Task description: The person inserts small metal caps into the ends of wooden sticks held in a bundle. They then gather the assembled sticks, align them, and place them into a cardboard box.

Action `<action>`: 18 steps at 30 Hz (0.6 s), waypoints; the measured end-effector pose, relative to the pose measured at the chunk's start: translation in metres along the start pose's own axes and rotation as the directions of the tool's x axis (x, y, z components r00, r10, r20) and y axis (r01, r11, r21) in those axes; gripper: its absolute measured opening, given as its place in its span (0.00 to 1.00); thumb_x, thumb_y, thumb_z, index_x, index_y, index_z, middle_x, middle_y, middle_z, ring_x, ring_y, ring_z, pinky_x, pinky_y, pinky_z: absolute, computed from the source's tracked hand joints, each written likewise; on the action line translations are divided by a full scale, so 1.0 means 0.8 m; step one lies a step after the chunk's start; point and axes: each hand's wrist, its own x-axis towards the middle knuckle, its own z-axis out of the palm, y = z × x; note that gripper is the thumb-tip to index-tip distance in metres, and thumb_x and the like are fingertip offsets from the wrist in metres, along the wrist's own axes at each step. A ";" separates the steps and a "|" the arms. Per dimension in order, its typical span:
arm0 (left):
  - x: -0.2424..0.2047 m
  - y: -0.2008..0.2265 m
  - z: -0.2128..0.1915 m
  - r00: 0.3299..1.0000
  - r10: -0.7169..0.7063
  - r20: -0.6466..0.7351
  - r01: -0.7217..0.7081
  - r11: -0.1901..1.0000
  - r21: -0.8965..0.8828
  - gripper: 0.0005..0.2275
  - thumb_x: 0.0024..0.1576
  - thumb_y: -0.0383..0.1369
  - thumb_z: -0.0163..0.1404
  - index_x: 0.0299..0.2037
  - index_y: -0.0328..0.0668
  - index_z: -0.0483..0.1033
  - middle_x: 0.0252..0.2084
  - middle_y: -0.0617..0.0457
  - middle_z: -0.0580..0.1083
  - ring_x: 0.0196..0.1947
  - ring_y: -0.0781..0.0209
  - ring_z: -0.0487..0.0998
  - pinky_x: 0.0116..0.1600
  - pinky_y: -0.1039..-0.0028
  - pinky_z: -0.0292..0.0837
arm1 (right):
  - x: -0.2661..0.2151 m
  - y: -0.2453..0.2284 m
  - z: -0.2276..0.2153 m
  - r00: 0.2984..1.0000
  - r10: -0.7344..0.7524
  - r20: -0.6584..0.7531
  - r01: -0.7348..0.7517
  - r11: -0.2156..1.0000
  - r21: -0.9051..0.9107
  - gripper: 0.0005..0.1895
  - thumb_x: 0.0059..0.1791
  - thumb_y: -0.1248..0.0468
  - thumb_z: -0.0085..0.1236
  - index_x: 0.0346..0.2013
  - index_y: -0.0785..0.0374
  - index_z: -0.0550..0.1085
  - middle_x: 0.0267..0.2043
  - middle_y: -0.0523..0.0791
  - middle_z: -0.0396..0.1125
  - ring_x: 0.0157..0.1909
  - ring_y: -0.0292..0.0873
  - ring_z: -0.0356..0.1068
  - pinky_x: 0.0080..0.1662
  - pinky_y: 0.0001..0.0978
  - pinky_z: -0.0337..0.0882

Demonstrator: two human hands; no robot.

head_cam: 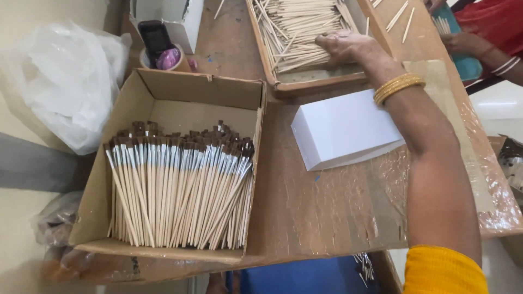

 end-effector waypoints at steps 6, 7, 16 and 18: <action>0.024 -0.002 0.027 0.879 0.420 -0.226 -0.466 0.857 -0.220 0.37 0.56 0.30 0.50 0.74 0.31 0.43 0.62 0.29 0.68 0.63 0.40 0.70 0.64 0.62 0.63 | -0.002 -0.009 0.005 0.989 -0.042 -0.141 0.024 0.991 -0.128 0.15 0.52 0.60 0.61 0.49 0.63 0.73 0.44 0.53 0.73 0.47 0.51 0.73 0.53 0.46 0.73; 0.021 0.000 0.028 0.874 0.399 -0.279 -0.460 0.864 -0.206 0.37 0.55 0.29 0.51 0.74 0.31 0.46 0.61 0.28 0.69 0.63 0.40 0.71 0.64 0.60 0.65 | 0.005 -0.007 0.006 0.984 -0.073 -0.162 0.038 0.978 -0.205 0.13 0.53 0.58 0.61 0.44 0.65 0.75 0.39 0.53 0.75 0.41 0.50 0.75 0.50 0.45 0.75; 0.029 -0.028 0.030 0.956 0.251 -0.153 -0.244 0.968 0.065 0.30 0.55 0.33 0.52 0.69 0.49 0.57 0.44 0.35 0.79 0.46 0.32 0.79 0.47 0.50 0.76 | -0.025 -0.035 -0.030 0.874 -0.236 -0.424 -0.117 0.746 -0.656 0.05 0.51 0.65 0.59 0.32 0.57 0.80 0.29 0.44 0.75 0.33 0.40 0.75 0.35 0.36 0.73; 0.026 -0.021 0.026 0.934 0.309 -0.180 -0.307 0.951 0.035 0.29 0.56 0.32 0.51 0.69 0.48 0.56 0.43 0.33 0.78 0.43 0.30 0.78 0.44 0.49 0.75 | -0.038 -0.043 -0.037 0.873 -0.212 -0.439 -0.155 0.734 -0.662 0.07 0.53 0.63 0.58 0.31 0.57 0.80 0.28 0.44 0.75 0.32 0.40 0.75 0.35 0.37 0.73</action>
